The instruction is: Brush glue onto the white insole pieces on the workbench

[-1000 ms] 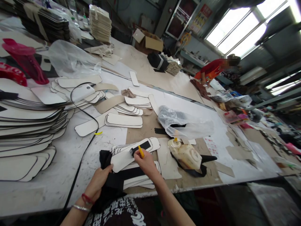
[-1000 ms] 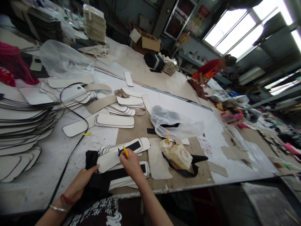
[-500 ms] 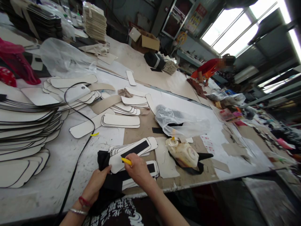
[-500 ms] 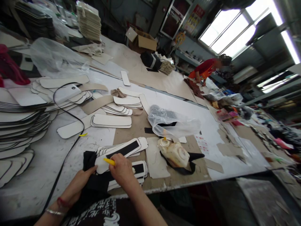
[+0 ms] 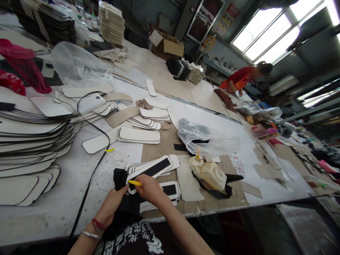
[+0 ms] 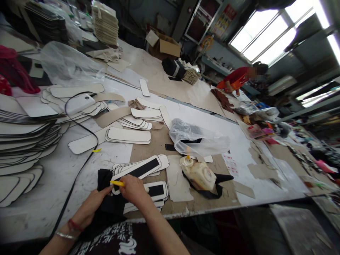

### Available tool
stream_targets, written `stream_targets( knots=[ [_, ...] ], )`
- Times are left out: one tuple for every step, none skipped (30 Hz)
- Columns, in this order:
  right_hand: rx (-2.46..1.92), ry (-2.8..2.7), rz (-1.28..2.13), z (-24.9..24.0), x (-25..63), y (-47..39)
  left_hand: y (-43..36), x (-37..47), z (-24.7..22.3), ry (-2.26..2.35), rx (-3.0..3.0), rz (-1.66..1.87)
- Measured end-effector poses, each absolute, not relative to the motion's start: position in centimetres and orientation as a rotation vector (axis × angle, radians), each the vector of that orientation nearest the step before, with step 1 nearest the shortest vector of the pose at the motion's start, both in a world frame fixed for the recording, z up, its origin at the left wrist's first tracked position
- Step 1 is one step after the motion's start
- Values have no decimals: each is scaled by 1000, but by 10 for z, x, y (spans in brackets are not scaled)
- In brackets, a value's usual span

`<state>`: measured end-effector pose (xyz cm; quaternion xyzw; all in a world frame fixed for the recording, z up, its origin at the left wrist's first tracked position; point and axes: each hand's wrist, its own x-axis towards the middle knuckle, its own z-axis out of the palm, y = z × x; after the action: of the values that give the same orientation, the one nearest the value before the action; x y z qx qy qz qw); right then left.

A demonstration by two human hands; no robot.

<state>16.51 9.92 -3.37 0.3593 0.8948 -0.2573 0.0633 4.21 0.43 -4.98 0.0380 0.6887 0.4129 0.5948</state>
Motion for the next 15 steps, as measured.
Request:
stream_targets(
  knots=[
    [1086, 2700, -784, -33, 165, 99, 4, 42, -49, 1599, 86, 960],
    [1087, 2697, -792, -33, 165, 99, 4, 41, -49, 1598, 85, 962],
    [1085, 2695, -803, -33, 165, 99, 4, 41, -49, 1598, 85, 966],
    [1083, 2694, -815, -33, 166, 99, 4, 41, -49, 1599, 84, 970],
    [1079, 2691, -831, -34, 166, 99, 4, 41, -48, 1601, 84, 974],
    [1074, 2686, -849, -34, 166, 99, 4, 41, -48, 1601, 82, 976],
    [1066, 2679, -869, -34, 166, 100, 5, 41, -48, 1600, 79, 973],
    [1056, 2670, -887, -34, 166, 99, 6, 41, -47, 1598, 72, 966],
    [1045, 2660, -903, -33, 167, 99, 7, 42, -47, 1598, 62, 957],
    [1034, 2651, -918, -32, 167, 99, 8, 42, -46, 1603, 50, 948],
    [1023, 2644, -931, -30, 169, 100, 10, 43, -44, 1611, 36, 940],
    [1026, 2642, -940, -27, 173, 101, 11, 43, -43, 1621, 23, 936],
    [1044, 2642, -944, -25, 177, 103, 12, 43, -41, 1628, 15, 936],
    [1085, 2650, -944, -22, 184, 107, 12, 42, -40, 1628, 12, 933],
    [1156, 2664, -936, -20, 192, 112, 12, 41, -38, 1631, 16, 938]
  ],
)
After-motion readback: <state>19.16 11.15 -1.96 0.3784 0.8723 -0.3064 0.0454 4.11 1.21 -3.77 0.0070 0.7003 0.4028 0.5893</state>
